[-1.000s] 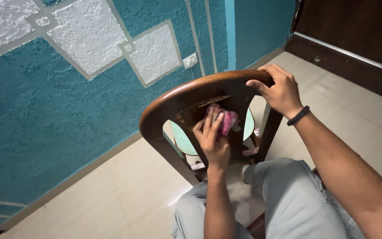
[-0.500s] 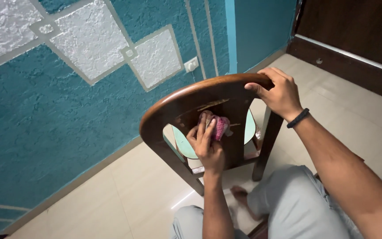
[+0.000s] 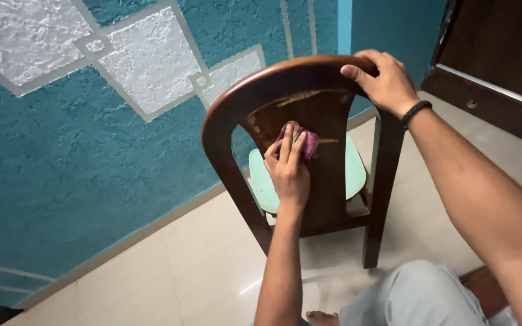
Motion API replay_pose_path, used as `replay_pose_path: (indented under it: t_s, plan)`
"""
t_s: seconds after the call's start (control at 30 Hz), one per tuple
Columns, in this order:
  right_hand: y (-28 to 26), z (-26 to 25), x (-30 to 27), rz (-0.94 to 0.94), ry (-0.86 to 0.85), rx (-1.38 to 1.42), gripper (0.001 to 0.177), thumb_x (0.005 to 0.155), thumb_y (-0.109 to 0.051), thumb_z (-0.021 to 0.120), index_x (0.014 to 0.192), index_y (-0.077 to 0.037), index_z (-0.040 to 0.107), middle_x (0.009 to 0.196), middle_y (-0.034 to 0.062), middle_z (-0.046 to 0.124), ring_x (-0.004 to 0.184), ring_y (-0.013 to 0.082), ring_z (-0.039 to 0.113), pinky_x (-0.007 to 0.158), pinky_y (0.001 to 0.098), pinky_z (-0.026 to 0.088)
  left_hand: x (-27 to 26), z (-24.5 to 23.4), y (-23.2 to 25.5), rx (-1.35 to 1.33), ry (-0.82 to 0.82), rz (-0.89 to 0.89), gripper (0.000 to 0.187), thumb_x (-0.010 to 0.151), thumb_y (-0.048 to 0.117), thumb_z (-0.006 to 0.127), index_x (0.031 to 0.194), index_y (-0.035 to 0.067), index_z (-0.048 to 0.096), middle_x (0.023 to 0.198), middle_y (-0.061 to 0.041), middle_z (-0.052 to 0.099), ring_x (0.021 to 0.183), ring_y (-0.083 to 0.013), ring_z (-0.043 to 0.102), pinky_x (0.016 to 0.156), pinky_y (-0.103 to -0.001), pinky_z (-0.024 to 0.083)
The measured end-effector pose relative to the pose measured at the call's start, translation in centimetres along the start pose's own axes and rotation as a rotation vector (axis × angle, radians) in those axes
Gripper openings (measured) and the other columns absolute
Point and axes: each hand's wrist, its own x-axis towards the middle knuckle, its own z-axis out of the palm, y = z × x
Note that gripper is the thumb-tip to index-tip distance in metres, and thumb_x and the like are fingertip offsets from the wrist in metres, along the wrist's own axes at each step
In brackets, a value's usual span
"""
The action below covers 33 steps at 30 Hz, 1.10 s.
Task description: The person cleans a wooden bed frame and a wooden chair with a light green cushion. They spray a cleaning solution from a bottle onto the surfaces and wipe them with a cloth, focusing on the edges and backrest of the furniture.
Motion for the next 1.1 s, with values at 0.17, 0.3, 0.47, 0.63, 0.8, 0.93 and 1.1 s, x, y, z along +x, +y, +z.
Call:
replay_pose_path:
  t_s: [0.17,0.3,0.47,0.63,0.8,0.93,1.1]
  plan:
    - [1.7,4.0,4.5,-0.104,0.153,-0.136,0.046,0.104,-0.051,0.065,0.142,-0.024,0.067,0.117,0.0114,0.064,0.114,0.0321,0.058,0.097,0.0511,0.039,1.0,3.0,-3.7,0.101,-0.064,0.072,0.048,0.085,-0.005,0.064,0.128,0.015,0.07,0.149,-0.001,0.06,0.124,-0.0277,0.056,0.106,-0.04,0.044]
    - [2.5,7.9,8.0,-0.305,0.292,-0.159,0.032,0.111,-0.027,0.061,0.142,-0.03,0.067,0.121,0.0045,0.065,0.118,0.0259,0.059,0.107,0.0463,0.033,-0.2,6.5,-6.6,0.179,-0.102,0.16,0.045,0.089,0.002,0.063,0.132,0.015,0.068,0.153,-0.003,0.057,0.125,-0.0266,0.056,0.105,-0.042,0.044]
    - [4.0,9.1,10.3,-0.308,0.226,-0.188,0.032,0.115,-0.017,0.055,0.145,-0.028,0.062,0.119,0.0053,0.059,0.118,0.0269,0.051,0.105,0.0479,0.027,-4.2,8.3,-8.3,0.225,-0.199,0.321,0.045,0.094,0.011,0.062,0.138,0.017,0.064,0.155,-0.005,0.054,0.125,-0.0254,0.054,0.101,-0.043,0.043]
    - [4.9,9.4,11.1,-0.298,0.153,-0.276,0.027,0.124,-0.026,0.049,0.15,-0.031,0.052,0.125,0.008,0.051,0.123,0.0286,0.046,0.11,0.0533,0.025,-3.1,8.5,-10.5,0.24,-0.282,0.569,0.048,0.093,0.015,0.062,0.141,0.017,0.061,0.153,-0.007,0.054,0.124,-0.0267,0.054,0.101,-0.045,0.044]
    - [5.8,9.5,12.9,-0.313,0.039,-0.338,0.057,0.108,-0.049,0.064,0.157,-0.031,0.041,0.129,0.0147,0.043,0.127,0.0345,0.037,0.105,0.0571,0.022,0.2,9.7,-12.5,0.286,-0.111,0.406,0.051,0.096,0.013,0.062,0.147,0.018,0.058,0.155,-0.006,0.054,0.129,-0.0254,0.053,0.105,-0.044,0.046]
    - [6.5,9.3,14.1,-0.281,-0.062,-0.332,0.066,0.103,-0.053,0.067,0.158,-0.032,0.036,0.129,0.0161,0.041,0.126,0.0358,0.035,0.103,0.0559,0.022,-1.5,12.0,-10.4,0.339,-0.229,0.432,0.056,0.089,0.014,0.062,0.144,0.019,0.057,0.152,-0.008,0.054,0.125,-0.0286,0.051,0.101,-0.047,0.044]
    - [6.9,9.8,14.1,-0.317,-0.019,-0.359,0.064,0.106,-0.054,0.066,0.159,-0.032,0.036,0.132,0.0161,0.042,0.126,0.0355,0.036,0.101,0.0553,0.024,-1.3,12.3,-11.1,0.265,-0.394,0.72,0.059,0.09,0.017,0.062,0.149,0.017,0.056,0.152,-0.009,0.05,0.125,-0.0309,0.049,0.104,-0.049,0.044]
